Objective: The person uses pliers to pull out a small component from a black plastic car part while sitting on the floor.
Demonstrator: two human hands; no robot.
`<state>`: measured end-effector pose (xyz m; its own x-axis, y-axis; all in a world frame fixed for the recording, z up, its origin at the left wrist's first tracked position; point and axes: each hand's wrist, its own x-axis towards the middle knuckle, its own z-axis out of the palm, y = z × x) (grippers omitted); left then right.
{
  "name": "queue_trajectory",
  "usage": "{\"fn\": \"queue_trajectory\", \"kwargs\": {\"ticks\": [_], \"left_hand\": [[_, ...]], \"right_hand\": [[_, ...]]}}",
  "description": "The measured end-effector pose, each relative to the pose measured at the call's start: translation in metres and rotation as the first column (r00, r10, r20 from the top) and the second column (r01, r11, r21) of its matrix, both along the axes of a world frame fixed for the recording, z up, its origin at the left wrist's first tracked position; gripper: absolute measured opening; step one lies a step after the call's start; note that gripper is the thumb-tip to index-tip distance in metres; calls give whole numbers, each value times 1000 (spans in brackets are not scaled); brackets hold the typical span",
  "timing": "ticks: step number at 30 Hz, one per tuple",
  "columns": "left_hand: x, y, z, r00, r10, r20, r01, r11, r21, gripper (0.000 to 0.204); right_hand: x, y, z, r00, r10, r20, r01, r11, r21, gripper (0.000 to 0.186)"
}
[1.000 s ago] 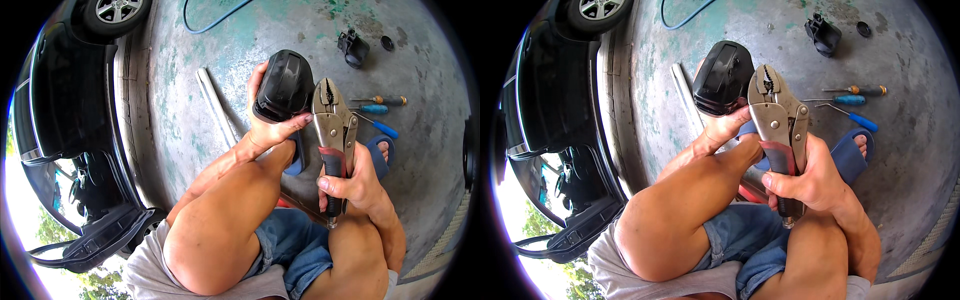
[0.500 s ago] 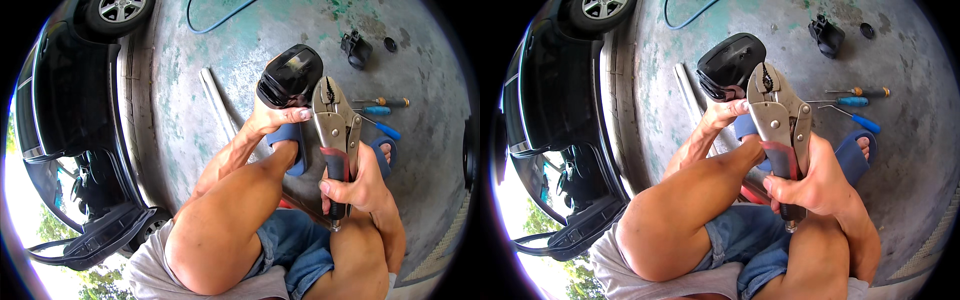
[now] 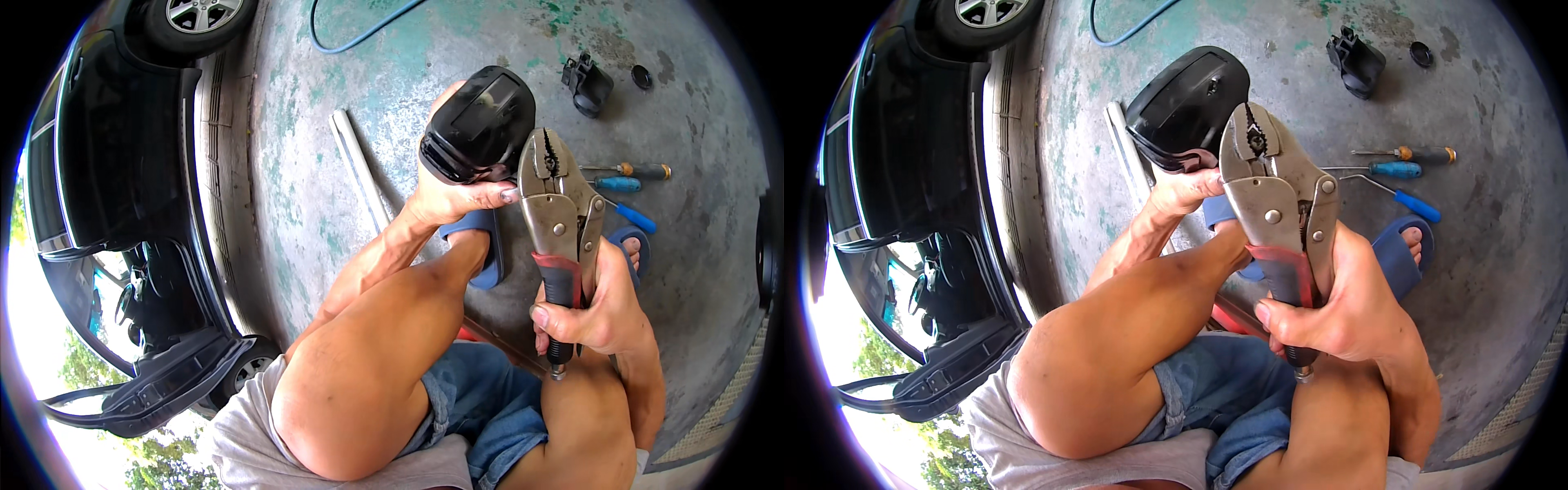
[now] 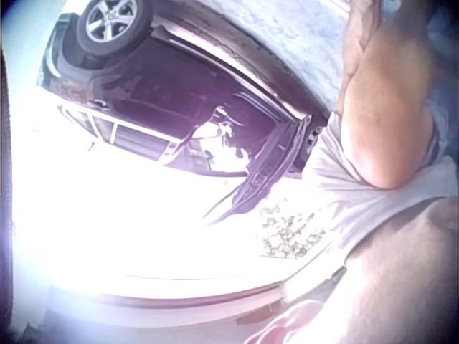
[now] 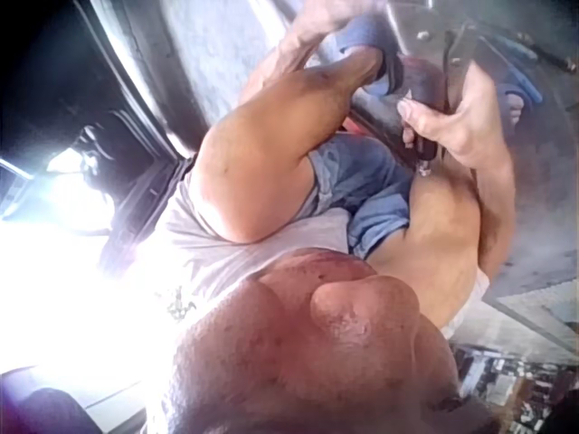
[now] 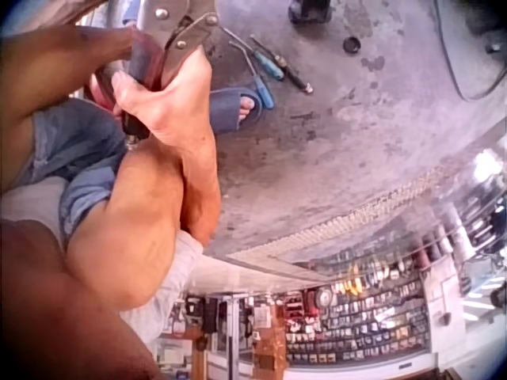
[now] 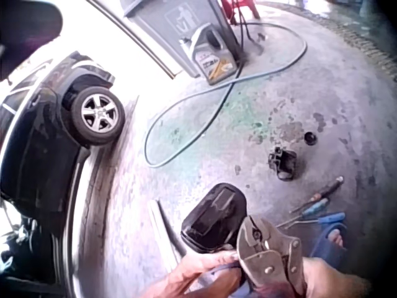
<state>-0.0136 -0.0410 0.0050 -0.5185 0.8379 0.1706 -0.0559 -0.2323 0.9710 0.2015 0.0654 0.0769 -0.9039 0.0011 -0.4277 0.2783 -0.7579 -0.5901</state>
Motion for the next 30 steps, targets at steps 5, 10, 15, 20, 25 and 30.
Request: {"fn": "queue_trajectory", "kwargs": {"ticks": [5, 10, 15, 20, 25, 30], "left_hand": [[-1, -6, -34, 1000, -21, 3, 21, 999, 50, 124], [5, -9, -26, 996, 63, -59, -60, 996, 60, 123], [-10, 1, -11, 970, -59, 235, 137, 934, -330, 116], [-7, 6, 9, 994, -104, 31, 108, 973, -204, 115], [-27, 8, -2, 965, -237, 112, 261, 905, -335, 114], [-13, 4, -5, 969, -152, 192, 208, 924, -319, 113]], "right_hand": [[-2, -7, 3, 996, -83, 33, 85, 995, -44, 55], [-4, -15, 4, 990, -131, 52, 134, 989, -59, 53], [-4, -5, 8, 984, -141, 104, 150, 985, -83, 53], [-2, 1, 8, 991, -69, 111, 68, 998, 12, 58], [8, 1, 0, 987, -73, 146, 78, 997, -28, 59], [3, -4, -1, 985, -123, 119, 122, 992, 15, 57]]}}
